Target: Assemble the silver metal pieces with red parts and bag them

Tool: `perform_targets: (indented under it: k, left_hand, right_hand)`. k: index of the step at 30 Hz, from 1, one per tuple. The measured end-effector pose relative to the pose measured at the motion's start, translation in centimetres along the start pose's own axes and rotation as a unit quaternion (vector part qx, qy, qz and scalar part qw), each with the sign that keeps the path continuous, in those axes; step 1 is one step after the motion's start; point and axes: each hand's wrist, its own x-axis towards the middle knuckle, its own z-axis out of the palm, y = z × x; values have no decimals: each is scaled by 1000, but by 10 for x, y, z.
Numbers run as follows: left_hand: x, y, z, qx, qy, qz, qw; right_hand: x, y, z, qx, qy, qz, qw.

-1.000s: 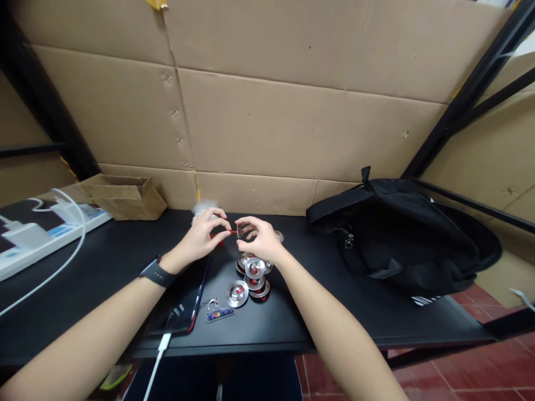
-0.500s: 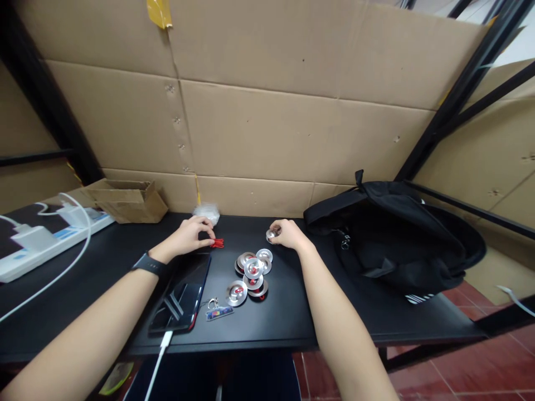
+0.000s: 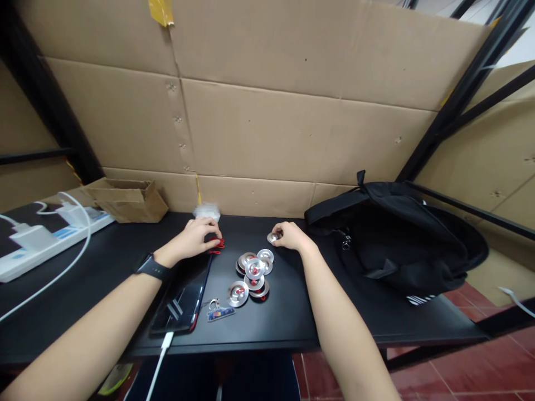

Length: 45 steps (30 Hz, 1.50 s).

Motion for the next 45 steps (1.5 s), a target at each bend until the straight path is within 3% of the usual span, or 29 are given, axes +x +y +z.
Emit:
perform_targets:
  k: [4, 8, 13, 17, 20, 24, 31, 38, 45]
  left_hand:
    - [2, 15, -5, 37, 6, 51, 998]
    - [12, 39, -10, 140, 22, 121, 983]
    - [17, 62, -3, 227, 15, 213, 950]
    - [14, 67, 3, 234, 17, 219, 947]
    - [16, 67, 0, 243, 21, 210, 947]
    - [23, 69, -7, 236, 39, 198, 951]
    - [19, 75, -17, 211, 86, 167, 959]
    - [14, 83, -11, 185, 117, 189, 957]
    - [10, 83, -12, 134, 142, 155, 968]
  right_hand:
    - [-6, -21, -7, 7, 7, -87, 996]
    - [-15, -45, -11, 43, -105, -187, 976]
    - [-18, -54, -3, 10, -164, -176, 971]
    - [-16, -53, -2, 26, -163, -199, 966]
    - [-16, -53, -7, 120, -171, -220, 953]
    - [-17, -56, -8, 277, -156, -144, 937]
    - [-6, -68, 17, 393, 14, -36, 919]
    - [-7, -87, 30, 507, -14, -20, 861]
    - [-11, -92, 31, 559, -47, -21, 828]
